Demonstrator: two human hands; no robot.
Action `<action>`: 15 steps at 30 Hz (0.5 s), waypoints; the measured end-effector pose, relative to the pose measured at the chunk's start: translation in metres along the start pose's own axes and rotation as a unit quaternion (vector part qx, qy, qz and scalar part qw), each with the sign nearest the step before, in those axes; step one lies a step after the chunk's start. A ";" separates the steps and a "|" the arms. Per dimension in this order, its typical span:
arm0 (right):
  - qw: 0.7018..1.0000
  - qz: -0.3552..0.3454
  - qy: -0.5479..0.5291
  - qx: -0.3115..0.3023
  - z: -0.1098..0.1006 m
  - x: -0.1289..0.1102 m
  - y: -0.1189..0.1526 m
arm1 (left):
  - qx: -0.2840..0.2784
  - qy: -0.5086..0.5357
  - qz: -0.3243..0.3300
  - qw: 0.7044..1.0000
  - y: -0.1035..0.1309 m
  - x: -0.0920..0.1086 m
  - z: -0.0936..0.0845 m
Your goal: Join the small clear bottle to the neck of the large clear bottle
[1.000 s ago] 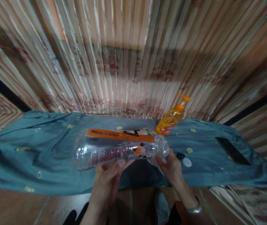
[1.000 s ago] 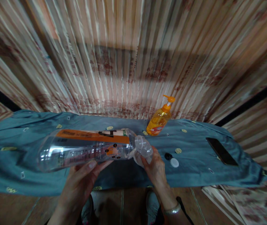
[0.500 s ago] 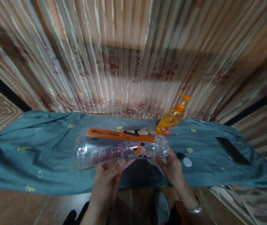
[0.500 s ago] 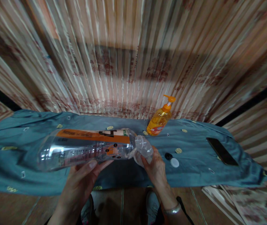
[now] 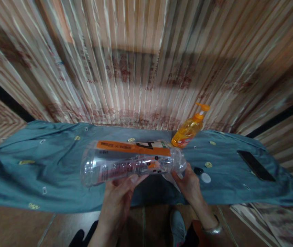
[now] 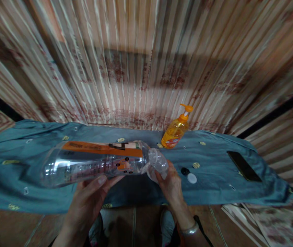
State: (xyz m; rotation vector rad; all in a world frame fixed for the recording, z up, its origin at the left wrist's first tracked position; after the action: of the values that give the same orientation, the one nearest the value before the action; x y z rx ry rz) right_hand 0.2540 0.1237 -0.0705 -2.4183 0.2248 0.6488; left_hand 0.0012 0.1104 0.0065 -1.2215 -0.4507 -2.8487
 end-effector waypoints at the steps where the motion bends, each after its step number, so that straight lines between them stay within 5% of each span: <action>1: 1.000 -0.001 -0.001 0.001 0.000 0.000 0.000 | 0.001 -0.003 0.001 1.000 0.000 0.000 0.000; 15: 1.000 -0.007 0.001 0.005 0.000 -0.001 0.001 | -0.007 0.003 0.009 1.000 0.000 0.000 -0.003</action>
State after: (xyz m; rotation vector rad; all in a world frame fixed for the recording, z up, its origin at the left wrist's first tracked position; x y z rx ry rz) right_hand 0.2530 0.1232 -0.0708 -2.4088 0.2119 0.6367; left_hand -0.0006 0.1099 0.0045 -1.2124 -0.4189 -2.8449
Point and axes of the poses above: each hand's wrist, its own y-axis away from the middle knuckle, its own z-axis out of the palm, x = y × z, the point moved 8 cm from there along -y, towards the middle knuckle, and after that the axes turned 8 degrees about x, right-handed, at the moved point
